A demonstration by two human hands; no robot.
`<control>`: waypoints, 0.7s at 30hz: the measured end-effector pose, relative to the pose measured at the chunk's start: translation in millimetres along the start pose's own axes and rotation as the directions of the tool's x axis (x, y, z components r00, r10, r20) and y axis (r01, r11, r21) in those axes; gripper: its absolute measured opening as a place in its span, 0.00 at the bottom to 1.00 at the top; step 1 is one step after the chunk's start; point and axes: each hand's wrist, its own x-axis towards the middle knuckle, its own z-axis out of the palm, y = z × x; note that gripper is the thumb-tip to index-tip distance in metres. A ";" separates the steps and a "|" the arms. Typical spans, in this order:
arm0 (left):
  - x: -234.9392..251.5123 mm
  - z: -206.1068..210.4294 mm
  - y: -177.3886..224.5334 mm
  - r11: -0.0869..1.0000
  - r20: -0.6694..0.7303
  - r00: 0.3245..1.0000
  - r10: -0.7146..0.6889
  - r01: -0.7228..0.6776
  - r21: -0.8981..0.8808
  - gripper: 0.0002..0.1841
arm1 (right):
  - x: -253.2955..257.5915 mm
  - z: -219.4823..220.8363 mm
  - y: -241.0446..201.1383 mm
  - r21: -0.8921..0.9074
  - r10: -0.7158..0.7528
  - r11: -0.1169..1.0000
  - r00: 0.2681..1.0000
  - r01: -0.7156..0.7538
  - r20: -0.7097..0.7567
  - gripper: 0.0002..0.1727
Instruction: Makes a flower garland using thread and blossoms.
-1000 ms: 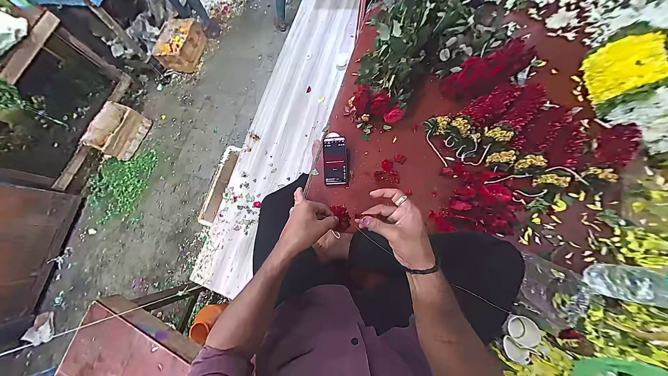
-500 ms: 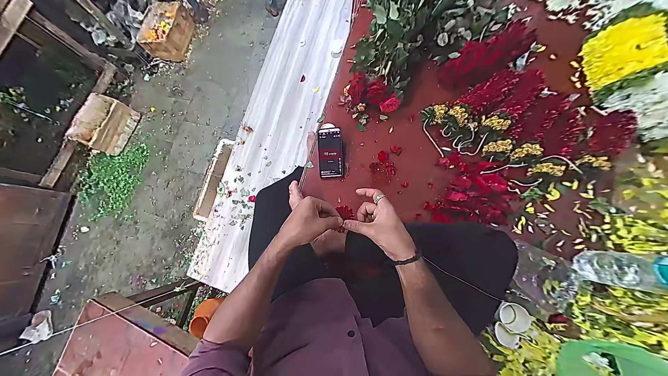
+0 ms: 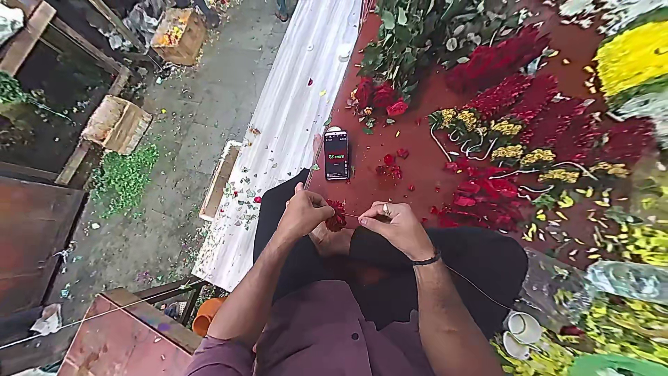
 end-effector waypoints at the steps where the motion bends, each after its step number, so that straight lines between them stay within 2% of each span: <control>1: 0.2 0.4 1.2 1.000 -0.017 1.000 -0.002 0.003 0.014 0.09 | -1.9 -0.4 -3.9 0.020 -0.017 1.000 0.999 0.016 0.049 0.06; 3: -2.6 1.6 8.2 0.994 -0.053 0.998 0.026 -0.020 0.110 0.09 | -5.3 3.6 -9.8 0.085 -0.062 0.995 0.987 0.050 0.145 0.06; 5: -10.9 4.0 22.0 0.942 -0.042 0.996 0.080 -0.061 0.331 0.09 | -6.6 6.8 -16.3 0.150 -0.138 0.982 0.977 0.114 0.160 0.06; 7: -25.1 5.0 40.3 0.870 0.155 0.981 0.118 -0.177 0.460 0.09 | -6.8 4.7 -21.6 0.199 -0.203 0.964 0.973 0.178 0.109 0.06; 9: -41.6 2.6 62.0 0.833 0.424 0.886 0.188 -0.372 0.409 0.07 | -4.8 -0.3 -18.2 0.249 -0.244 0.944 0.966 0.217 0.081 0.06; 10: -46.0 1.6 68.8 0.831 0.507 0.816 0.278 -0.469 0.299 0.07 | -3.6 -2.2 -15.0 0.295 -0.244 0.932 0.966 0.210 0.084 0.06; 11: -47.3 2.1 72.1 0.833 0.521 0.752 0.404 -0.537 0.130 0.07 | -3.4 -3.3 -14.8 0.354 -0.204 0.922 0.974 0.159 0.094 0.05; 12: -45.8 3.9 74.9 0.826 0.470 0.721 0.509 -0.562 -0.033 0.07 | -4.2 -4.2 -21.5 0.415 -0.112 0.908 0.988 0.059 0.103 0.03; 13: -42.7 6.5 76.6 0.811 0.381 0.723 0.576 -0.564 -0.157 0.07 | -5.9 -4.6 -35.0 0.438 0.013 0.897 0.995 -0.055 0.098 0.07; 14: -38.6 9.4 77.2 0.808 0.282 0.758 0.588 -0.544 -0.225 0.06 | -6.5 -4.4 -30.2 0.458 0.012 0.887 0.994 -0.060 0.105 0.09; 15: -33.5 12.4 76.5 0.813 0.183 0.798 0.574 -0.528 -0.247 0.06 | -6.1 -3.1 -4.4 0.516 -0.168 0.853 0.978 0.080 0.127 0.07; 16: -27.6 15.6 74.4 0.826 0.076 0.834 0.547 -0.522 -0.214 0.05 | -5.5 1.8 0.4 0.559 -0.194 0.823 0.975 0.104 0.104 0.08; 18: -15.4 20.7 65.7 0.882 -0.116 0.876 0.468 -0.471 0.006 0.06 | -5.2 6.3 -3.8 0.565 -0.185 0.819 0.978 0.096 0.101 0.05; 20: -5.8 19.3 51.4 0.912 -0.178 0.898 0.402 -0.376 0.160 0.06 | -5.4 3.0 -6.1 0.498 -0.176 0.859 0.982 0.117 0.072 0.05; 21: -3.7 15.8 44.0 0.925 -0.142 0.923 0.358 -0.329 0.190 0.06 | -4.7 -0.2 -5.4 0.460 -0.161 0.879 0.986 0.124 0.043 0.05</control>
